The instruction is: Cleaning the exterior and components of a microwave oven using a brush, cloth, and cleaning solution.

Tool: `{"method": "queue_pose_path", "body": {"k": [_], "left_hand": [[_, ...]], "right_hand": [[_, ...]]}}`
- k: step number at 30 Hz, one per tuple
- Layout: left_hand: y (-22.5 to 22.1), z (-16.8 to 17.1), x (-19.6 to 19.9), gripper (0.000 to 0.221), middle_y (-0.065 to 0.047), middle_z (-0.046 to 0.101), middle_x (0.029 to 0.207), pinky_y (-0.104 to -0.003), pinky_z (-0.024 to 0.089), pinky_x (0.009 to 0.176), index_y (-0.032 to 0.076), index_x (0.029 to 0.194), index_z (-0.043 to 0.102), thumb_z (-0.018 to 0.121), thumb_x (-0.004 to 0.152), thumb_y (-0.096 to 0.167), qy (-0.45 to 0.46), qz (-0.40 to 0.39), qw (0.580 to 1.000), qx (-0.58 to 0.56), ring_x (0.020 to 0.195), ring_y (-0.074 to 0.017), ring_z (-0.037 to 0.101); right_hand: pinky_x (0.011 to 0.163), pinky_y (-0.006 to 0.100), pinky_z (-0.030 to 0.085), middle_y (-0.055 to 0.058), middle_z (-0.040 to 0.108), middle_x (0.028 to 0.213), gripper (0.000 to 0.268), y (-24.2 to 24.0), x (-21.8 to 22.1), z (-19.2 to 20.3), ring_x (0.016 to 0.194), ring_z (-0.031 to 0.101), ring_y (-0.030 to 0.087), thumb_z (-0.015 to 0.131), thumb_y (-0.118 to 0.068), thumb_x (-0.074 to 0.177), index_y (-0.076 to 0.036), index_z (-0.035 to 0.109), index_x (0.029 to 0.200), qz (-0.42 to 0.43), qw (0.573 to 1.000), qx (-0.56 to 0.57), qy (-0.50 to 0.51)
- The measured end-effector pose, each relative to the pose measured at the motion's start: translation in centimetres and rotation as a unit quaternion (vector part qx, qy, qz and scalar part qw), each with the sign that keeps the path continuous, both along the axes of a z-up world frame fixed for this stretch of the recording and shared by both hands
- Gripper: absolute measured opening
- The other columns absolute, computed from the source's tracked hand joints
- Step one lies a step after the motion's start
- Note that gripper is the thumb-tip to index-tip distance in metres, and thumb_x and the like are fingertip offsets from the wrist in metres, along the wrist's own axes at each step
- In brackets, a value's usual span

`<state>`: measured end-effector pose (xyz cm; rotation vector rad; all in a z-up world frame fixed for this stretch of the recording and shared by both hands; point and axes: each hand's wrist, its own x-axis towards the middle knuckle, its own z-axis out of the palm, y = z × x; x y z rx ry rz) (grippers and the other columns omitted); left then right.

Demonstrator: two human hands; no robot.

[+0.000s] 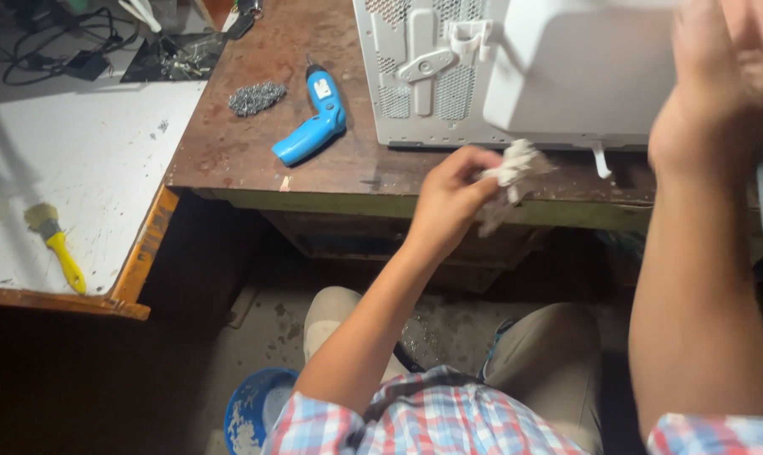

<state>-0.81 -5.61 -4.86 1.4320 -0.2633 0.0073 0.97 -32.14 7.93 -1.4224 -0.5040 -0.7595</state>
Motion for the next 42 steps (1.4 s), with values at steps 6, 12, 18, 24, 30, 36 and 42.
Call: {"method": "queue_pose_path", "body": {"k": [6,12,18,24,30,36,42], "left_hand": [[0.8,1.1,-7.2,0.046,-0.004,0.075,0.086,-0.027,0.05,0.052,0.008,0.131,0.074,0.062,0.105,0.043,0.099,-0.138,0.971,-0.168,0.066,-0.012,0.067],[1.5,0.5,-9.4,0.044,0.003,0.074,0.071,-0.031,0.053,0.068,0.018,0.075,0.07,0.054,0.115,0.028,0.108,-0.203,0.967,0.107,0.066,-0.0106,0.066],[2.0,-0.3,-10.0,0.054,-0.012,0.077,0.087,-0.048,0.059,0.079,0.005,0.086,0.077,0.052,0.119,0.04,-0.059,-0.176,0.923,0.338,0.084,-0.0316,0.077],[3.8,1.4,-9.6,0.029,-0.006,0.075,0.127,-0.042,0.06,0.089,0.014,0.121,0.073,0.085,0.094,0.014,-0.235,-0.125,0.913,0.309,0.113,-0.028,0.075],[2.2,1.5,-10.2,0.083,-0.009,0.057,0.166,-0.054,0.063,0.068,0.018,0.153,0.059,0.09,0.078,0.004,-0.23,-0.129,0.886,0.381,0.112,-0.0423,0.08],[4.2,2.8,-9.9,0.071,-0.009,0.051,0.186,-0.051,0.071,0.079,0.024,0.168,0.057,0.082,0.103,0.018,-0.197,-0.01,0.9,0.39,0.129,-0.0331,0.083],[7.3,2.7,-10.8,0.046,-0.005,0.066,0.173,-0.034,0.07,0.093,0.024,0.153,0.073,0.08,0.107,0.019,-0.205,0.043,0.91,0.357,0.111,-0.0147,0.09]], "right_hand": [[0.085,0.061,0.079,0.026,0.068,0.171,0.074,6.7,-9.3,-9.2,0.113,0.088,0.047,0.072,-0.057,0.128,-0.017,0.048,0.185,0.495,0.842,0.116,0.18],[0.067,0.041,0.079,0.03,0.055,0.178,0.113,7.5,-10.7,-10.9,0.093,0.088,0.027,0.066,-0.083,0.105,-0.025,0.02,0.19,0.429,0.843,0.03,0.323],[0.096,0.043,0.066,0.008,0.072,0.174,0.129,8.7,-12.1,-7.2,0.13,0.072,0.022,0.048,-0.091,0.076,-0.027,0.038,0.187,0.207,0.806,-0.252,0.495],[0.117,0.057,0.066,0.019,0.083,0.15,0.082,4.9,-13.4,-19.7,0.134,0.081,0.035,0.053,-0.065,0.109,-0.003,0.074,0.158,0.315,0.826,-0.016,0.468],[0.083,0.045,0.07,0.014,0.085,0.11,0.042,7.2,-13.4,-16.0,0.096,0.082,0.024,0.08,-0.025,0.107,0.002,0.076,0.138,0.238,0.833,0.139,0.48],[0.092,0.033,0.066,0.006,0.086,0.111,0.013,3.9,-11.4,-7.0,0.102,0.079,0.016,0.077,-0.009,0.112,-0.006,0.082,0.124,-0.062,0.939,-0.12,0.318],[0.086,0.045,0.063,0.021,0.086,0.114,0.026,-5.1,0.1,2.2,0.1,0.081,0.037,0.095,-0.004,0.119,0.003,0.074,0.131,-0.524,0.823,-0.21,-0.062]]}}
